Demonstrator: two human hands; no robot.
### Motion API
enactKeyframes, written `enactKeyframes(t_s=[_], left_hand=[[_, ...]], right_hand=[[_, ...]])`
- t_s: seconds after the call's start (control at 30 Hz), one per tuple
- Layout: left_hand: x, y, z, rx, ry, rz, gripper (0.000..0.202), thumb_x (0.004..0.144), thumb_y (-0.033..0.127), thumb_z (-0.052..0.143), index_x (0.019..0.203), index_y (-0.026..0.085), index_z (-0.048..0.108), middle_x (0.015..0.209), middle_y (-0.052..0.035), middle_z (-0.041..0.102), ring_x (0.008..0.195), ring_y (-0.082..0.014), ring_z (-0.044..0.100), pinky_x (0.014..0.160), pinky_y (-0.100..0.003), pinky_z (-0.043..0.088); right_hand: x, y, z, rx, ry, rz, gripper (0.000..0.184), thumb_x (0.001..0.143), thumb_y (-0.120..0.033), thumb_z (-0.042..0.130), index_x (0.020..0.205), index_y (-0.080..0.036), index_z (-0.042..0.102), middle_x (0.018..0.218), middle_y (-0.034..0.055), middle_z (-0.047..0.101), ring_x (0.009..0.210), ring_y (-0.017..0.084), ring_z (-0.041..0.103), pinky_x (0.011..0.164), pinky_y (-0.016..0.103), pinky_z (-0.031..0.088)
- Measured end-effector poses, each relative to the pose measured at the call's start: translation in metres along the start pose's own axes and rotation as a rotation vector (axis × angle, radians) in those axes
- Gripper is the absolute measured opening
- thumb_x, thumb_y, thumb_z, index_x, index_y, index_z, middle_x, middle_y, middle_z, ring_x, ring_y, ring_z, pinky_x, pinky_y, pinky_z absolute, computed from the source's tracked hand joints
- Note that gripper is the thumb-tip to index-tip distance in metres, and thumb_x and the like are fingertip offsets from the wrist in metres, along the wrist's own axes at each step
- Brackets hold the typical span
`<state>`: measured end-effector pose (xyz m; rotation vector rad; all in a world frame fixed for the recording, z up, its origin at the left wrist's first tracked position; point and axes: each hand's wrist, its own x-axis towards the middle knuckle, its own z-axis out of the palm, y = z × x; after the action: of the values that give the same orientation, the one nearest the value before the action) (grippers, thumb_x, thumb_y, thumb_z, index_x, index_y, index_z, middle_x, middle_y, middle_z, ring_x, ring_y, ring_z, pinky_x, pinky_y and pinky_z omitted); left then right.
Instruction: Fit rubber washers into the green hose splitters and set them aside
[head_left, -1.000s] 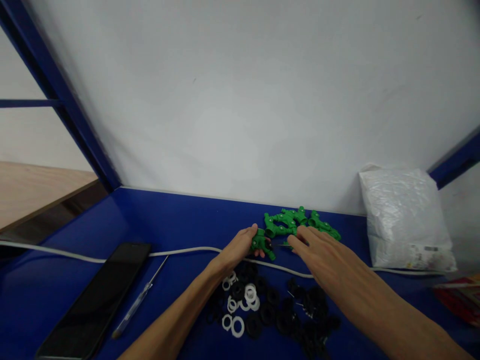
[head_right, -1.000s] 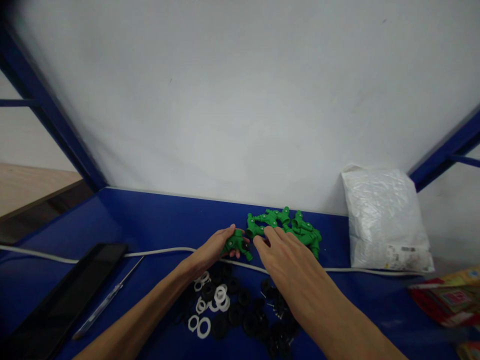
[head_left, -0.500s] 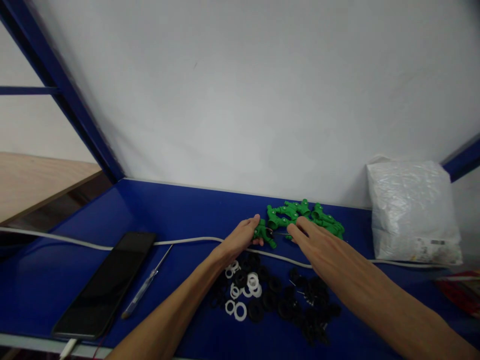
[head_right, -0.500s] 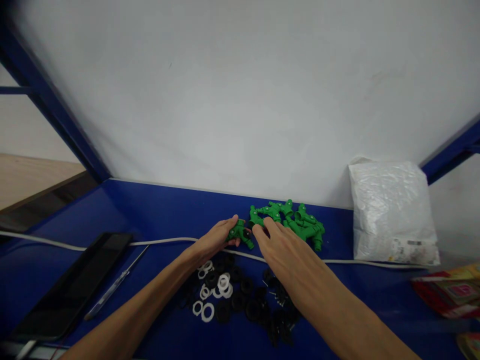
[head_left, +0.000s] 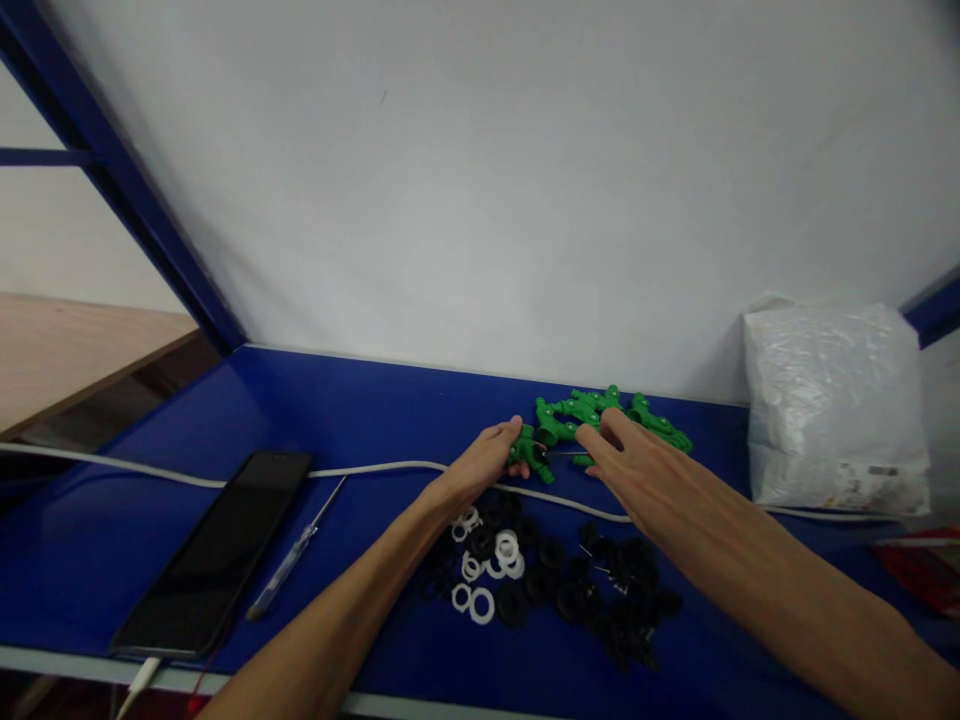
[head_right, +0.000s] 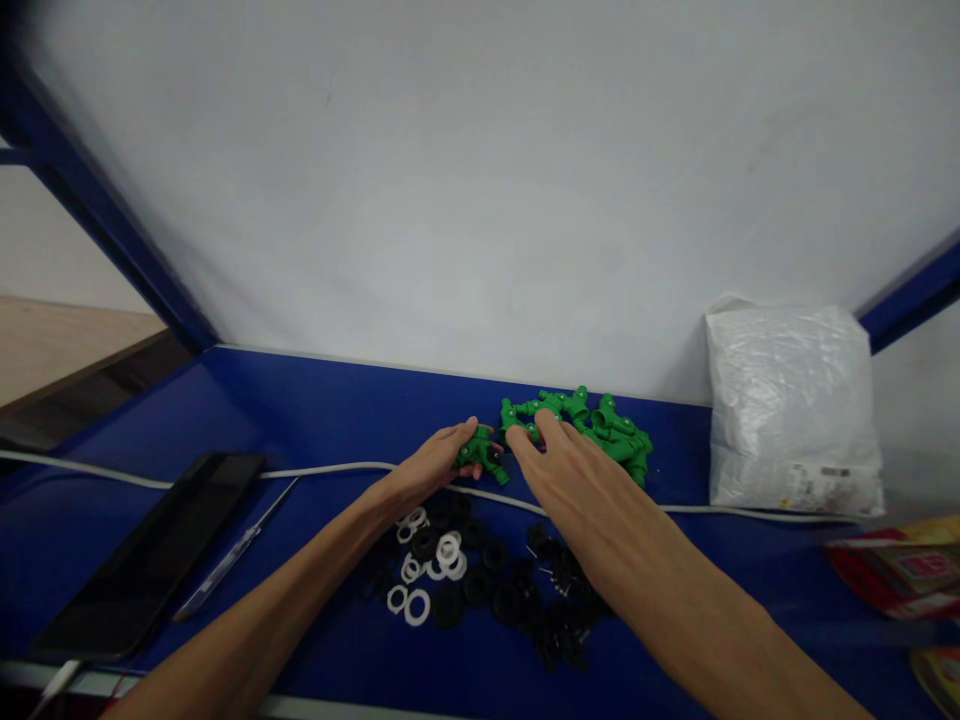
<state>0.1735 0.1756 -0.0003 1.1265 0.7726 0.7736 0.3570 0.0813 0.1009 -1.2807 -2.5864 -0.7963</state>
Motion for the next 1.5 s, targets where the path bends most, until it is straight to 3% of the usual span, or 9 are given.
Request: enactKeyframes(t_s=[0.1,0.23,0.37,0.47,0.63,0.73,1.07,1.23,1.5], left_hand=[[-0.001,0.0,0.0,0.009,-0.004,0.002,0.055,0.093,0.064,0.05,0.089,0.012,0.07,0.066,-0.0026,0.059,0.062,-0.0129,0.048,0.07,-0.028,0.042],[-0.001,0.0,0.001,0.018,0.016,0.001,0.055,0.093,0.064,0.05,0.083,0.013,0.067,0.066,-0.0034,0.06,0.062,-0.0129,0.049,0.069,-0.028,0.041],[-0.001,-0.001,0.0,0.026,0.017,0.014,0.055,0.091,0.066,0.052,0.084,0.013,0.067,0.067,-0.0035,0.06,0.063,-0.0133,0.049,0.067,-0.028,0.04],[-0.001,-0.001,-0.001,0.025,0.011,0.016,0.056,0.091,0.067,0.052,0.084,0.013,0.067,0.068,-0.0036,0.061,0.063,-0.0135,0.05,0.07,-0.028,0.041],[-0.001,-0.001,0.0,0.011,0.022,0.01,0.054,0.091,0.065,0.052,0.081,0.014,0.065,0.068,-0.0037,0.061,0.062,-0.0129,0.05,0.07,-0.029,0.042],[-0.001,0.001,0.001,0.016,0.027,0.01,0.054,0.092,0.064,0.052,0.08,0.014,0.065,0.067,-0.0035,0.061,0.061,-0.0124,0.049,0.067,-0.027,0.04],[-0.002,0.001,0.002,0.024,0.009,0.025,0.051,0.094,0.062,0.05,0.083,0.014,0.065,0.067,-0.003,0.06,0.063,-0.0139,0.051,0.069,-0.029,0.041],[-0.002,0.0,0.001,0.021,0.018,0.015,0.052,0.092,0.064,0.051,0.084,0.014,0.065,0.067,-0.0031,0.06,0.063,-0.0137,0.05,0.068,-0.028,0.04],[0.002,-0.004,0.0,0.043,0.023,0.018,0.052,0.095,0.062,0.047,0.084,0.014,0.064,0.065,-0.0033,0.061,0.061,-0.0135,0.051,0.066,-0.028,0.039]], right_hand=[[0.001,-0.001,-0.002,-0.076,0.01,-0.021,0.056,0.066,0.014,0.036,0.111,-0.013,0.057,0.104,0.0164,0.068,0.088,0.026,0.07,0.073,0.033,0.056],[0.003,-0.001,-0.001,-0.103,-0.004,0.009,0.054,0.069,0.013,0.037,0.111,-0.013,0.058,0.101,0.0148,0.071,0.082,0.025,0.071,0.073,0.036,0.056],[0.003,0.0,0.002,-0.136,-0.033,0.0,0.031,0.085,0.004,0.042,0.099,-0.017,0.06,0.096,0.0133,0.07,0.084,0.028,0.069,0.072,0.039,0.055],[0.0,0.001,0.006,-0.15,-0.053,-0.006,0.019,0.089,-0.003,0.049,0.096,-0.017,0.06,0.094,0.0129,0.068,0.084,0.029,0.067,0.076,0.041,0.054],[-0.001,0.0,0.007,-0.081,-0.045,-0.022,0.042,0.079,0.007,0.046,0.115,-0.012,0.055,0.107,0.0149,0.066,0.095,0.027,0.065,0.084,0.037,0.052],[0.002,0.0,0.005,-0.038,-0.022,-0.021,0.047,0.074,0.012,0.043,0.112,-0.012,0.055,0.101,0.0125,0.066,0.09,0.025,0.066,0.079,0.034,0.052],[0.007,0.003,0.001,-0.111,-0.109,0.015,0.012,0.094,-0.009,0.054,0.091,-0.019,0.06,0.09,0.0096,0.065,0.081,0.027,0.063,0.073,0.038,0.048],[0.005,0.008,0.011,-0.101,-0.085,-0.019,0.014,0.091,-0.007,0.055,0.095,-0.018,0.062,0.091,0.011,0.064,0.087,0.03,0.061,0.079,0.041,0.048],[0.009,0.002,0.002,-0.066,-0.064,0.018,0.043,0.071,0.011,0.051,0.104,-0.015,0.058,0.094,0.0109,0.065,0.081,0.026,0.065,0.072,0.035,0.052]])
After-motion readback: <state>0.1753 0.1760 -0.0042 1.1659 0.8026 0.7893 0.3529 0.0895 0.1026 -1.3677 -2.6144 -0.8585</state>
